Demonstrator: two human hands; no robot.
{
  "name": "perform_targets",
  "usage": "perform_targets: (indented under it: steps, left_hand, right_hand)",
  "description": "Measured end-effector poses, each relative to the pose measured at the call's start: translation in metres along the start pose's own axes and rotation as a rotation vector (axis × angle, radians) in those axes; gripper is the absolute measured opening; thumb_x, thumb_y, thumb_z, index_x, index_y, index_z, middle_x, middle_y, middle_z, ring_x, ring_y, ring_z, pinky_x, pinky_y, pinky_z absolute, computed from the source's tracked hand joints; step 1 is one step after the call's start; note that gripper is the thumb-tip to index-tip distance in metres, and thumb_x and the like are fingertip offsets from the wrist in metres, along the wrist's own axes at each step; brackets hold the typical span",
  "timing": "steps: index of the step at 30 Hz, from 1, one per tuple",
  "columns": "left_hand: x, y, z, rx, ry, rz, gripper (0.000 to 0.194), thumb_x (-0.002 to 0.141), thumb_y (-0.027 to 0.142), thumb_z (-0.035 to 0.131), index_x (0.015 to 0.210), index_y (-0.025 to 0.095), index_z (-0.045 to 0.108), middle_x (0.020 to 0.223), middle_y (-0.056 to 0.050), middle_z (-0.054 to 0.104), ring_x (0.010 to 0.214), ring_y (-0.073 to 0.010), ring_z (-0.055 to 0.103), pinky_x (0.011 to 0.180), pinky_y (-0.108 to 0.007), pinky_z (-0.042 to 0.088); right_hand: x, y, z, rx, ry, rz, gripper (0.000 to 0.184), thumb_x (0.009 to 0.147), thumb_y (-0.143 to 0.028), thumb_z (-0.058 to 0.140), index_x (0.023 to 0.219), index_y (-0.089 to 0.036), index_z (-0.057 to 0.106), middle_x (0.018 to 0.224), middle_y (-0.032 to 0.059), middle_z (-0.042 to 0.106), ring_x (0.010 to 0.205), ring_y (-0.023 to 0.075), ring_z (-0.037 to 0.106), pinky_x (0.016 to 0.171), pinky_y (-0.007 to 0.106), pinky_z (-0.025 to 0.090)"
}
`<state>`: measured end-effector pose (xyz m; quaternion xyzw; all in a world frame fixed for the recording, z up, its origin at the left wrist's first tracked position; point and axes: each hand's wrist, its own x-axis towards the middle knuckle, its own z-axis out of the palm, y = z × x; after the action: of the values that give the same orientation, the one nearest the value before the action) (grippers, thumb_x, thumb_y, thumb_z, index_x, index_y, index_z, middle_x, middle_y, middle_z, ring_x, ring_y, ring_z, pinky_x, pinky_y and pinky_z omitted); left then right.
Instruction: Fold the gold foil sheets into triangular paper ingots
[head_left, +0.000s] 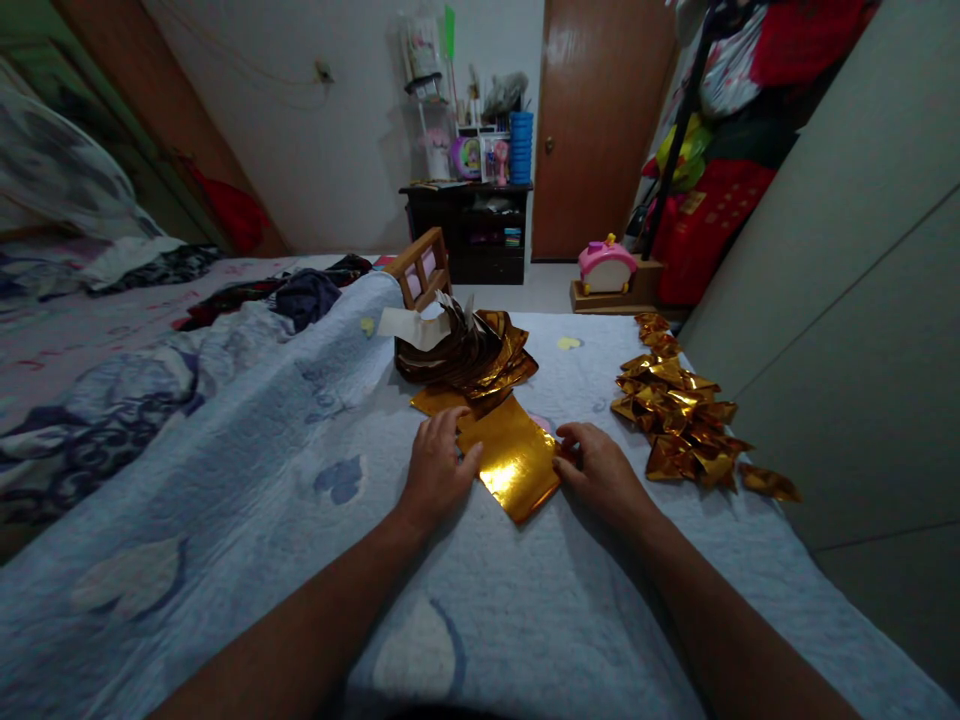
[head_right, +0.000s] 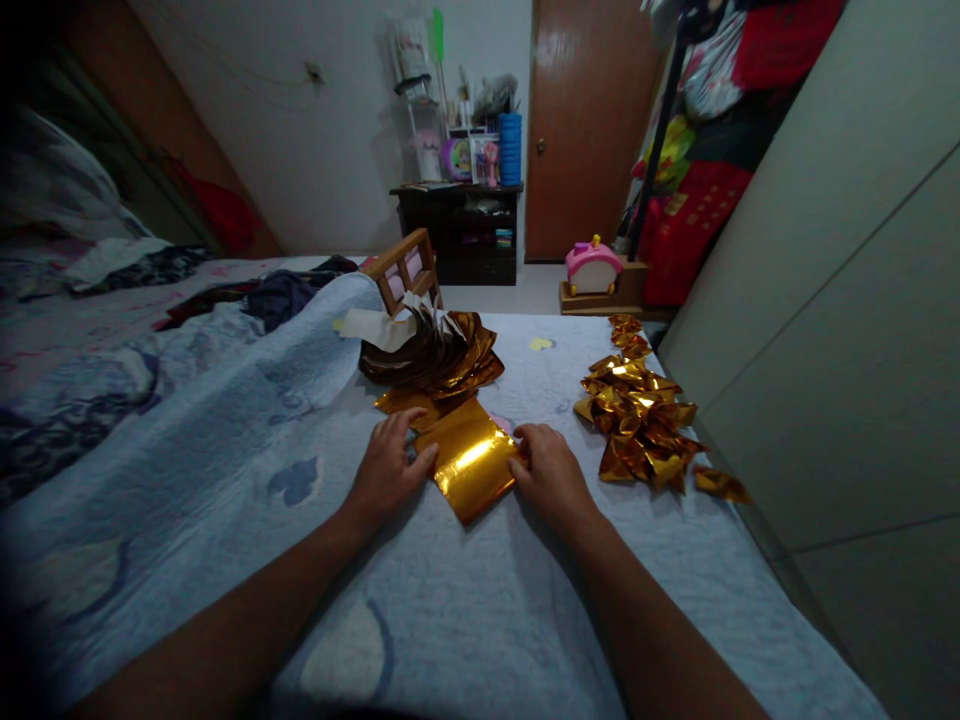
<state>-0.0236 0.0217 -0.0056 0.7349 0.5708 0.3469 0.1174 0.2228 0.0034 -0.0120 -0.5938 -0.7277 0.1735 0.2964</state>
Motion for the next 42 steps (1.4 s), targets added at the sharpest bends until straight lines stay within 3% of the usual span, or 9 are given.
perform_targets:
  steps: [4, 9, 15, 20, 25, 30, 33, 36, 42]
  left_hand:
    - [0.001, -0.003, 0.004, -0.075, -0.093, -0.109, 0.05, 0.079, 0.016, 0.066, 0.128, 0.017, 0.057, 0.102, -0.009, 0.069, 0.096, -0.0265, 0.064, 0.09, -0.041, 0.051]
    - [-0.002, -0.001, 0.003, -0.407, -0.114, -0.085, 0.027, 0.083, 0.018, 0.062, 0.11, 0.018, 0.067, 0.099, -0.005, 0.07, 0.09, -0.0202, 0.066, 0.082, -0.032, 0.051]
    - [-0.004, 0.008, -0.003, -0.557, -0.063, 0.024, 0.008, 0.085, 0.02, 0.063, 0.087, 0.017, 0.07, 0.085, -0.002, 0.064, 0.071, -0.0126, 0.059, 0.063, -0.023, 0.046]
    - [-0.007, 0.017, -0.006, -0.761, -0.159, -0.059, 0.011, 0.086, 0.025, 0.063, 0.091, 0.016, 0.068, 0.09, -0.001, 0.063, 0.052, -0.0058, 0.052, 0.048, -0.019, 0.043]
    - [-0.007, 0.021, -0.009, -0.843, -0.257, -0.207, 0.025, 0.089, 0.037, 0.065, 0.104, 0.017, 0.066, 0.074, 0.001, 0.064, 0.054, -0.0084, 0.059, 0.049, -0.018, 0.043]
    - [-0.006, 0.019, -0.006, -0.972, -0.385, -0.334, 0.047, 0.085, 0.049, 0.071, 0.12, 0.019, 0.06, 0.101, -0.007, 0.072, 0.058, -0.0109, 0.067, 0.042, -0.016, 0.038]
    - [-0.006, 0.017, -0.004, -1.046, -0.459, -0.333, 0.051, 0.083, 0.046, 0.074, 0.124, 0.019, 0.06, 0.11, -0.01, 0.072, 0.066, -0.0152, 0.071, 0.049, -0.02, 0.045]
    - [-0.005, 0.015, -0.002, -1.046, -0.485, -0.279, 0.041, 0.084, 0.035, 0.074, 0.121, 0.018, 0.066, 0.108, -0.011, 0.074, 0.088, -0.0205, 0.072, 0.074, -0.028, 0.054]
    - [-0.003, 0.01, -0.003, -0.83, -0.314, 0.003, 0.025, 0.081, 0.021, 0.072, 0.107, 0.021, 0.074, 0.135, -0.011, 0.064, 0.127, -0.0279, 0.057, 0.11, -0.044, 0.041]
  right_hand:
    - [0.001, 0.001, 0.002, -0.019, -0.016, -0.008, 0.028, 0.077, -0.012, 0.063, 0.104, -0.017, 0.065, 0.099, 0.0105, 0.067, 0.094, 0.0256, 0.062, 0.086, 0.04, 0.049]
    - [0.001, -0.004, -0.004, 0.04, 0.099, -0.023, 0.04, 0.075, -0.013, 0.063, 0.115, -0.017, 0.064, 0.115, 0.0142, 0.065, 0.103, 0.0281, 0.061, 0.087, 0.04, 0.051]
    - [-0.004, -0.021, -0.018, 0.288, 0.182, 0.003, 0.044, 0.082, -0.022, 0.057, 0.126, -0.018, 0.058, 0.116, 0.0112, 0.07, 0.055, 0.0115, 0.054, 0.061, 0.031, 0.049]
    - [-0.007, -0.028, -0.012, 0.483, 0.019, 0.062, 0.032, 0.081, -0.022, 0.053, 0.11, -0.018, 0.066, 0.09, 0.0055, 0.073, 0.053, 0.0115, 0.056, 0.053, 0.025, 0.045]
    - [-0.006, -0.025, -0.007, 0.625, 0.017, 0.153, 0.021, 0.088, -0.035, 0.056, 0.091, -0.018, 0.068, 0.067, 0.0023, 0.067, 0.057, 0.0162, 0.061, 0.053, 0.027, 0.047]
    - [-0.005, -0.024, -0.012, 0.762, 0.065, 0.155, 0.031, 0.09, -0.047, 0.06, 0.093, -0.018, 0.07, 0.07, 0.0031, 0.068, 0.061, 0.0178, 0.063, 0.059, 0.03, 0.052]
    - [-0.005, -0.024, -0.016, 0.828, 0.075, 0.089, 0.031, 0.088, -0.048, 0.065, 0.094, -0.019, 0.073, 0.079, 0.0047, 0.072, 0.071, 0.0199, 0.067, 0.068, 0.033, 0.055]
    - [-0.004, -0.024, -0.02, 0.866, 0.097, -0.023, 0.021, 0.087, -0.042, 0.069, 0.094, -0.023, 0.075, 0.095, 0.0062, 0.076, 0.092, 0.0223, 0.07, 0.085, 0.036, 0.054]
    - [-0.003, -0.02, -0.023, 0.845, 0.007, -0.191, 0.013, 0.08, -0.022, 0.074, 0.092, -0.026, 0.074, 0.111, 0.0051, 0.072, 0.11, 0.0219, 0.065, 0.097, 0.037, 0.05]
